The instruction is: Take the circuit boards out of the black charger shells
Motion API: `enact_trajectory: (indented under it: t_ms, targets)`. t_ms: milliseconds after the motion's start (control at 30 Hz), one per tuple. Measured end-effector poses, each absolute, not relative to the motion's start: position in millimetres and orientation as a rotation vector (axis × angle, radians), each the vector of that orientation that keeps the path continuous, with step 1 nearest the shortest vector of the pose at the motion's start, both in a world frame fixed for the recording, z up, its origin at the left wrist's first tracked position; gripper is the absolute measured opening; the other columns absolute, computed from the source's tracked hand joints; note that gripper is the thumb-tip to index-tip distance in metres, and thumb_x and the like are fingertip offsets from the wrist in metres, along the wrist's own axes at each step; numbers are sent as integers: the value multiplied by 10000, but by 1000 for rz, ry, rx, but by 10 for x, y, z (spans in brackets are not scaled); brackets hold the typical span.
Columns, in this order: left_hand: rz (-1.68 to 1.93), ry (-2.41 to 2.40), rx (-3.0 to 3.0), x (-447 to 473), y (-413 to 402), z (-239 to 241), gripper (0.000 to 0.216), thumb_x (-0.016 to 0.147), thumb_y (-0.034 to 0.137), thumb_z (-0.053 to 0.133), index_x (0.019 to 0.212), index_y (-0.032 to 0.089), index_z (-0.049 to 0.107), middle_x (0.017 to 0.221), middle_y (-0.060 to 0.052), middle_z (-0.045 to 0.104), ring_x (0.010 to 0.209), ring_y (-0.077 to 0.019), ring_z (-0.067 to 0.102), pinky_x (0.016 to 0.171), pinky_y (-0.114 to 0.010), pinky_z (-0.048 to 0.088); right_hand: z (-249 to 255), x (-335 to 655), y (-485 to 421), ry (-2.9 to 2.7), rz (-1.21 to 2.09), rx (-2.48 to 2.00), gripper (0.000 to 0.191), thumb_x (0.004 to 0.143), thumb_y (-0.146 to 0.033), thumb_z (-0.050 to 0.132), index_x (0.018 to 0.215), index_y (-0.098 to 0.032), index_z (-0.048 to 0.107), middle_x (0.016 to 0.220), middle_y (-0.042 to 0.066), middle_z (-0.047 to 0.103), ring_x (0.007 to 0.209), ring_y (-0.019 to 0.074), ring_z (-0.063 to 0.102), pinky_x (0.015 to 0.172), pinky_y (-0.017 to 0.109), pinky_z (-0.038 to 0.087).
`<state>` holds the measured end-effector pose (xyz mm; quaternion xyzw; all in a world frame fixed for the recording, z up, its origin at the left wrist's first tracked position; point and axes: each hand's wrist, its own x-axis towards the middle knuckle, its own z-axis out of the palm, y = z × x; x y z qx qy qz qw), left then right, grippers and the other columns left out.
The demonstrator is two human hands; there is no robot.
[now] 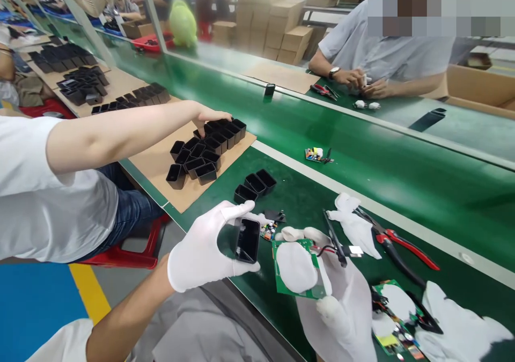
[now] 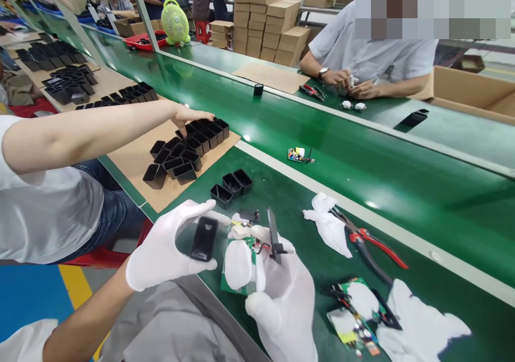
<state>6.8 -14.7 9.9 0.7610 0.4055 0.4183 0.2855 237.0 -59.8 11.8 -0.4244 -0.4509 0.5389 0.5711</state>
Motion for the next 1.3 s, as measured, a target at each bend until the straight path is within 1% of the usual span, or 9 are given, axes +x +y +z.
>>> enact_trajectory:
  t_ms: [67,200,267,367,467,633,767,933,1300]
  targets:
    - [1155,1038,2036,86,-159,143,945,745,203,995,1555,276,514,1308,-77,817,1199,-276,772,1048,-448,653,133,2306,-578,-1055,1274,-914,669,820,-697,874,1336,-302,719,1261,148,806,1123,397,802,885,535,706]
    - [1212,937,2038,106,-167,206,869,747,177,1001,1494,261,564,1314,-69,813,1218,-258,781,1071,-404,653,245,2216,-526,-1107,1386,-773,619,823,-632,910,1341,-333,752,881,66,801,716,298,780,671,464,702]
    - [1206,901,2044,114,-166,225,821,772,197,988,1479,262,577,1314,-67,806,1212,-251,787,1074,-384,657,313,2186,-495,-1154,1360,-763,599,809,-622,928,1318,-348,776,808,34,781,632,267,748,612,429,683]
    - [1194,875,2059,123,-173,228,833,795,229,979,1513,276,558,1337,-77,785,1218,-258,789,1068,-383,669,367,2175,-464,-1247,1159,-859,603,780,-638,941,1275,-322,805,1040,82,842,955,350,826,869,518,709]
    - [1192,889,2072,128,-197,207,882,783,278,998,1540,288,545,1346,-89,766,1210,-264,792,1049,-385,680,351,2195,-466,-1322,1040,-904,612,809,-637,921,1310,-309,795,1265,116,825,1248,405,764,1109,621,610]
    - [1207,914,2077,119,-224,166,902,752,345,1024,1526,301,560,1336,-90,764,1150,-264,813,1004,-378,695,338,2202,-503,-1376,989,-873,600,814,-548,952,1368,-412,765,1262,39,828,1186,314,788,1046,478,645]
    - [1225,876,2062,109,-217,140,873,756,314,1015,1511,310,575,1336,-89,775,1168,-277,811,1002,-389,695,385,2181,-519,-1414,991,-877,648,788,-478,987,1389,-412,755,1323,24,812,1213,283,780,996,396,676]
    - [1207,871,2032,112,-219,135,840,772,276,992,1505,314,584,1310,-76,769,1136,-257,807,967,-358,691,411,2173,-511,-1490,947,-920,623,775,-463,1002,1352,-372,784,1243,4,826,1207,257,777,1071,363,655]
    - [1195,854,2038,97,-209,173,762,809,248,959,1479,282,596,1303,-85,753,1144,-231,792,979,-313,670,377,2178,-509,-1534,941,-943,620,783,-399,1010,1357,-367,776,1344,-5,800,1286,238,749,1114,313,621]
